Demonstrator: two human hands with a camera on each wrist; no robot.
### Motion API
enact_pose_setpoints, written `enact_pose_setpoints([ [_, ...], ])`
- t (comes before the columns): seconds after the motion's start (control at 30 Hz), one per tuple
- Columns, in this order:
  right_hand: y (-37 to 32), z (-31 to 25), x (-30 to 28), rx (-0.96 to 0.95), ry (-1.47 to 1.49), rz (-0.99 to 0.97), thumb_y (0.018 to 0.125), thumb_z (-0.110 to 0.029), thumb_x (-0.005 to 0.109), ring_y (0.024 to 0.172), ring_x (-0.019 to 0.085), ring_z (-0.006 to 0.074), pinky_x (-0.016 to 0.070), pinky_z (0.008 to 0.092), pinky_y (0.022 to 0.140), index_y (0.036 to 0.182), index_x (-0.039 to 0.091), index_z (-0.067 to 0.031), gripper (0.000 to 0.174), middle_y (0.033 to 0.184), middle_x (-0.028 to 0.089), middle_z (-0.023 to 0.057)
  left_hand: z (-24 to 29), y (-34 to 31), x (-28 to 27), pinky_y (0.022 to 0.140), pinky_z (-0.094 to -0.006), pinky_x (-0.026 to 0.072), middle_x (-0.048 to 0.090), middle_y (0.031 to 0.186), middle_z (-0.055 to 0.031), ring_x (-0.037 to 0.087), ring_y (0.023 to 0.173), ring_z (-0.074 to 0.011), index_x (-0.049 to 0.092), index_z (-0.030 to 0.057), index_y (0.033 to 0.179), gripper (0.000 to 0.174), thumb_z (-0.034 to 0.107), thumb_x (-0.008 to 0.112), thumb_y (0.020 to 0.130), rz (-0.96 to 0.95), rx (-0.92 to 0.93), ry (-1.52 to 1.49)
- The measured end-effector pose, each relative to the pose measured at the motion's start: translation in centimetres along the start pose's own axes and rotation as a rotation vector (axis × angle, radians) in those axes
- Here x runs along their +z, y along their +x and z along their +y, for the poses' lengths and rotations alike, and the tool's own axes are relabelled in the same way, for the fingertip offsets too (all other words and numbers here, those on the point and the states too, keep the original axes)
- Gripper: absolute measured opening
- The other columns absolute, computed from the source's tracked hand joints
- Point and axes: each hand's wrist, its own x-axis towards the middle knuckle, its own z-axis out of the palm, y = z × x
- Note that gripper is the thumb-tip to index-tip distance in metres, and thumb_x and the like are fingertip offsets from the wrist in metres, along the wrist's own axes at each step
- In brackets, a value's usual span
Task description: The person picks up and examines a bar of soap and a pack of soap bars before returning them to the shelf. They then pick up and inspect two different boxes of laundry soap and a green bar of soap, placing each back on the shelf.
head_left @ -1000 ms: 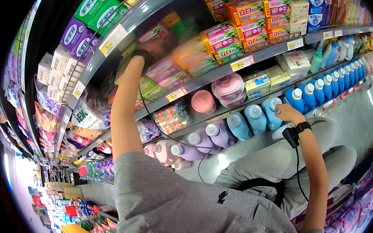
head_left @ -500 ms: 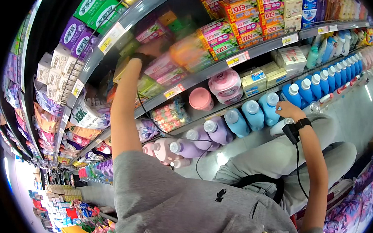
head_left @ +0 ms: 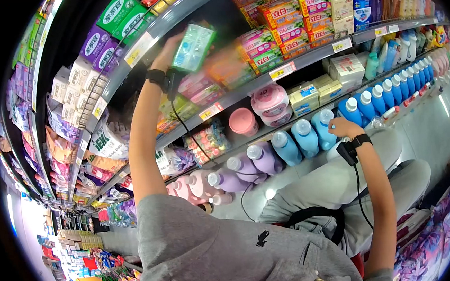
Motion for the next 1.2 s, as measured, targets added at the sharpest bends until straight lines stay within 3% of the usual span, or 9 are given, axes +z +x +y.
enact_pose_setpoints([
  [0.13,-1.5,0.1,-0.2,-0.019,0.017,0.028,0.075,-0.027,0.062,0.097,0.057,0.0356,0.0460,0.0410,0.084,0.093,0.064,-0.0041,0.029,0.100,0.062,0.0192,-1.4,0.9,0.8,0.080,-0.0338,0.0498,0.060,0.107,-0.0147,0.061,0.093,-0.0248,0.046,0.0024,0.129,0.067,0.057,0.042,0.090,0.287,-0.093,0.451],
  [0.17,-1.8,0.2,-0.3,-0.015,0.021,0.028,0.076,-0.027,0.062,0.097,0.057,0.0356,0.0460,0.0411,0.084,0.092,0.064,-0.0039,0.028,0.100,0.062,0.0192,-1.4,0.2,1.9,0.070,-0.0252,0.0478,0.063,0.095,-0.0021,0.058,0.078,-0.0106,0.059,0.0050,0.109,0.052,0.050,0.061,0.083,0.241,-0.102,0.272],
  [0.43,-4.4,-0.9,-0.9,-0.026,0.160,0.026,0.079,-0.029,0.063,0.093,0.060,0.0304,0.0481,0.0388,0.078,0.095,0.063,-0.0020,0.031,0.096,0.063,0.0175,-3.1,-4.4,15.2,0.075,-0.0319,0.0518,0.060,0.103,-0.0080,0.061,0.087,-0.0179,0.047,0.0041,0.121,0.058,0.029,0.072,0.074,0.141,0.066,0.192],
  [0.57,-10.1,-11.6,-2.6,-0.262,0.959,-0.107,0.092,-0.046,0.048,0.101,0.058,0.0223,0.0487,0.0342,0.080,0.131,0.039,-0.0073,0.056,0.113,0.057,0.0117,-10.8,-4.2,24.1,0.076,-0.0349,0.0499,0.059,0.101,-0.0108,0.060,0.087,-0.0208,0.049,0.0058,0.118,0.053,0.029,0.071,0.076,0.013,0.244,0.362],
  [0.6,-11.7,-13.5,-2.1,-0.322,1.304,-0.234,0.092,-0.054,0.038,0.109,0.054,0.0241,0.0478,0.0384,0.085,0.136,0.032,-0.0097,0.063,0.124,0.050,0.0124,-15.6,-3.4,26.4,0.082,-0.0397,0.0472,0.057,0.102,-0.0156,0.058,0.096,-0.0278,0.046,0.0056,0.120,0.057,0.028,0.071,0.074,0.320,0.657,0.809],
  [0.73,-14.9,-16.3,0.4,-0.112,2.016,0.104,0.091,-0.053,0.039,0.117,0.048,0.0269,0.0452,0.0430,0.090,0.135,0.035,-0.0133,0.059,0.133,0.043,0.0101,-19.4,-5.6,34.8,0.096,-0.0445,0.0367,0.041,0.122,-0.0279,0.042,0.114,-0.0414,0.030,-0.0033,0.133,0.079,0.017,0.067,0.066,0.283,0.477,0.925],
  [0.93,-15.6,-12.4,2.6,-0.058,2.227,0.164,0.080,-0.038,0.049,0.106,0.054,0.0298,0.0475,0.0471,0.086,0.126,0.043,-0.0061,0.056,0.120,0.053,0.0133,-18.9,-6.5,32.9,0.094,-0.0440,0.0372,0.047,0.124,-0.0195,0.047,0.112,-0.0351,0.036,0.0026,0.133,0.077,0.026,0.071,0.069,-0.077,0.724,0.870],
  [1.0,-15.5,-13.3,0.7,-0.276,2.115,-0.042,0.078,-0.036,0.049,0.098,0.059,0.0320,0.0549,0.0486,0.064,0.125,0.043,-0.0023,0.058,0.117,0.054,0.0165,-18.8,-5.9,30.8,0.093,-0.0411,0.0395,0.053,0.118,-0.0180,0.051,0.108,-0.0336,0.041,0.0032,0.129,0.073,0.026,0.074,0.068,0.052,0.637,0.787],
  [1.2,-14.6,-17.8,-2.2,-0.235,1.745,0.073,0.090,-0.038,0.048,0.094,0.062,0.0237,0.0538,0.0411,0.070,0.121,0.047,-0.0020,0.048,0.110,0.060,0.0119,-18.3,-7.6,26.1,0.080,-0.0270,0.0467,0.061,0.098,-0.0034,0.055,0.091,-0.0109,0.057,-0.0009,0.112,0.053,0.021,0.079,0.070,0.116,0.299,0.508],
])
